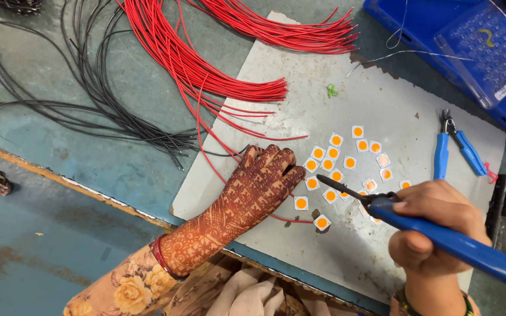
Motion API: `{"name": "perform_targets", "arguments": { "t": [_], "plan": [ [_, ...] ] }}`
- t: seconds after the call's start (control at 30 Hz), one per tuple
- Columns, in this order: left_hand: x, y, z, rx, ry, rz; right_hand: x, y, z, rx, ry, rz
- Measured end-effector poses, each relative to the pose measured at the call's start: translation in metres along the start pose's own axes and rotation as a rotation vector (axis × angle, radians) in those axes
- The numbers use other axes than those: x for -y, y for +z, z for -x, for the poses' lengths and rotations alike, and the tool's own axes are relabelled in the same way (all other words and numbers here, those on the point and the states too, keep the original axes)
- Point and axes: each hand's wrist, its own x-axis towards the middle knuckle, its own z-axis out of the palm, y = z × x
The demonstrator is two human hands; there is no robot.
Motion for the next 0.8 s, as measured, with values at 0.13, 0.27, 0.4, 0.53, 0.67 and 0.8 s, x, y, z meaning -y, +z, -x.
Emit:
{"name": "perform_targets", "arguments": {
  "t": [0.13,0.27,0.4,0.53,0.67,0.8],
  "plan": [
    [0.000,0.000,-0.001,0.020,-0.009,-0.033,-0.009,-0.012,0.005,-0.109,-0.024,-0.014],
    [0.000,-0.001,-0.002,0.016,-0.009,-0.044,-0.009,-0.019,0.011,-0.132,0.014,-0.027],
    [0.000,-0.005,-0.001,0.017,0.011,-0.103,-0.005,-0.009,0.014,-0.057,-0.008,-0.021],
    [0.002,-0.005,-0.001,0.054,-0.006,-0.043,-0.002,0.000,0.002,0.013,-0.022,-0.034],
    [0.004,-0.002,-0.002,0.071,-0.012,-0.023,0.005,0.002,-0.014,0.134,0.034,-0.068],
    [0.005,0.002,-0.001,0.036,-0.004,-0.016,0.008,0.006,-0.021,0.177,0.077,-0.094]
  ]
}}
